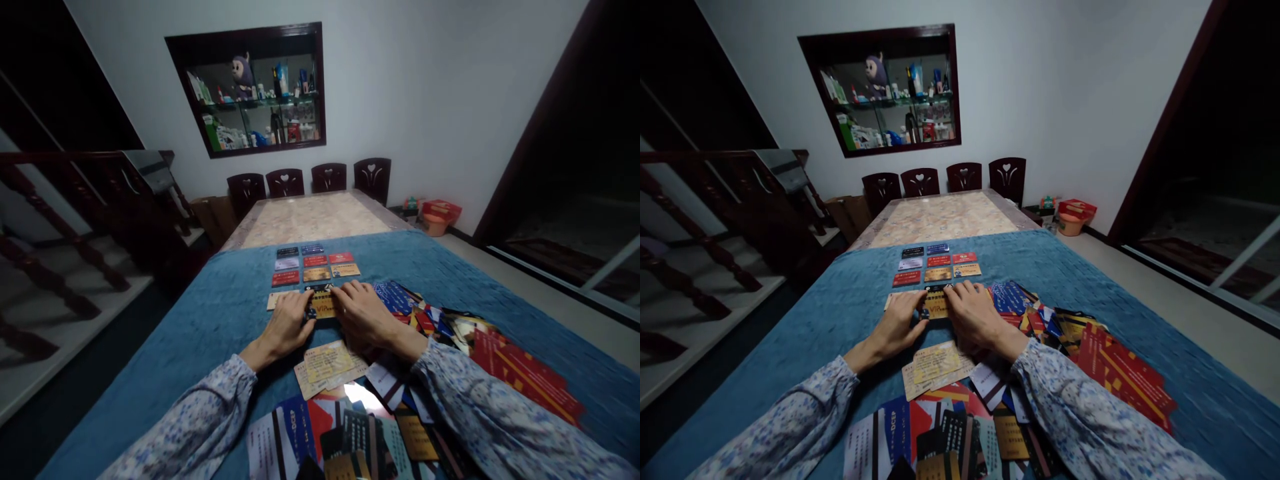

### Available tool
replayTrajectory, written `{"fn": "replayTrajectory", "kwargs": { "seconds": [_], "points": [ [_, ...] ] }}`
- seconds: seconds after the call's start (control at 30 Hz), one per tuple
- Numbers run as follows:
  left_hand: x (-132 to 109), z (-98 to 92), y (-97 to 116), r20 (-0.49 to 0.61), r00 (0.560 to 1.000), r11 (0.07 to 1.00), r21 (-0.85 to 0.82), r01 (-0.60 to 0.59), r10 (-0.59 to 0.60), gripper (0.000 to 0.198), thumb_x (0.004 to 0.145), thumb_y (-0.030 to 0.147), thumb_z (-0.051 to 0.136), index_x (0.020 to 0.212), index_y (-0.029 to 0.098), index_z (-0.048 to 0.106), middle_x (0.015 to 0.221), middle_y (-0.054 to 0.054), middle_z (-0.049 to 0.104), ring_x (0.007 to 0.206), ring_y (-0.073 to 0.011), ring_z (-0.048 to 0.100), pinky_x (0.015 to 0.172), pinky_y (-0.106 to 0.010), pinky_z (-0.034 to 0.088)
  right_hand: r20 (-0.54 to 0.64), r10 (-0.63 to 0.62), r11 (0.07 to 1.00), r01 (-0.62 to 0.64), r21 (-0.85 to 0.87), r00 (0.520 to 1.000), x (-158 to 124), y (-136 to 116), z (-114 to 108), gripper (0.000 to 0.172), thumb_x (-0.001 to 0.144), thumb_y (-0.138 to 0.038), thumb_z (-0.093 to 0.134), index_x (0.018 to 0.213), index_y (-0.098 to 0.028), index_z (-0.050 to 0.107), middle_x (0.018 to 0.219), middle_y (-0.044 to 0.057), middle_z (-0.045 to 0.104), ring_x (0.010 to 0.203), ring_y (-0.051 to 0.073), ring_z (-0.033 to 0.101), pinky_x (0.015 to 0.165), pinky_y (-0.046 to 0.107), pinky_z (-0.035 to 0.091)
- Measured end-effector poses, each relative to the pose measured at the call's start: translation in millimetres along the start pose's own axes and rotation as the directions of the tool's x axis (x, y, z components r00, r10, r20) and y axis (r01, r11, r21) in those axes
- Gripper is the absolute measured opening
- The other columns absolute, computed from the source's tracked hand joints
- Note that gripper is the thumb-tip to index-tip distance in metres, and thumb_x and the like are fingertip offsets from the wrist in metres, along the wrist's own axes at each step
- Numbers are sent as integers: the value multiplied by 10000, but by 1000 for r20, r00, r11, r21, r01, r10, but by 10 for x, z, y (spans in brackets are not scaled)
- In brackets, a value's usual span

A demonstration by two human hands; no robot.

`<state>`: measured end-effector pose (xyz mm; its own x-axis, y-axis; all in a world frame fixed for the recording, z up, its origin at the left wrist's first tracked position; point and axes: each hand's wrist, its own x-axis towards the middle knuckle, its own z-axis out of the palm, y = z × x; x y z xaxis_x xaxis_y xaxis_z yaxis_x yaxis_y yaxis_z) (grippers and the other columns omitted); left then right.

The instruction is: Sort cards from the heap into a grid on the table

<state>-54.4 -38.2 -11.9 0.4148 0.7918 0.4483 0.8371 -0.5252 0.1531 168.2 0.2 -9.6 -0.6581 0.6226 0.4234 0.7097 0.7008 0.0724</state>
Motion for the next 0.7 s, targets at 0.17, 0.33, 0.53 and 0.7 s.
{"fn": "replayTrajectory", "kwargs": {
  "seconds": [0.17,0.33,0.53,0.7],
  "points": [
    [231,-63,11,52,999,997,78,-1,-3,520,812,254,653,1311,180,527,1124,-129,620,1033,-300,560,899,-450,454,63,8,1000,-8,2,998,68,188,-152,392,904,-254,581,1282,-154,565,1152,168,609,1080,293,498,803,363,394],
    [502,-63,28,57,998,997,68,-25,21,537,793,238,692,1305,209,534,1218,-130,553,1104,-311,520,930,-474,444,89,15,1000,-15,-6,996,144,388,-293,341,902,-234,586,1239,-176,576,1188,167,582,1052,278,481,761,343,391],
    [829,41,-4,137,990,995,90,-41,28,457,815,273,704,1244,201,564,1214,-124,567,1156,-315,482,956,-484,435,174,17,1000,-17,1,985,268,723,-226,309,850,-234,666,1152,-196,609,1183,132,573,1032,255,487,741,314,411],
    [1090,163,-48,210,978,993,114,-25,0,331,825,300,697,1125,182,621,1193,-137,560,1152,-335,465,933,-501,446,210,-13,999,6,32,978,407,993,-87,164,837,-214,670,998,-193,647,1103,114,591,967,238,513,760,317,440]
  ]
}}
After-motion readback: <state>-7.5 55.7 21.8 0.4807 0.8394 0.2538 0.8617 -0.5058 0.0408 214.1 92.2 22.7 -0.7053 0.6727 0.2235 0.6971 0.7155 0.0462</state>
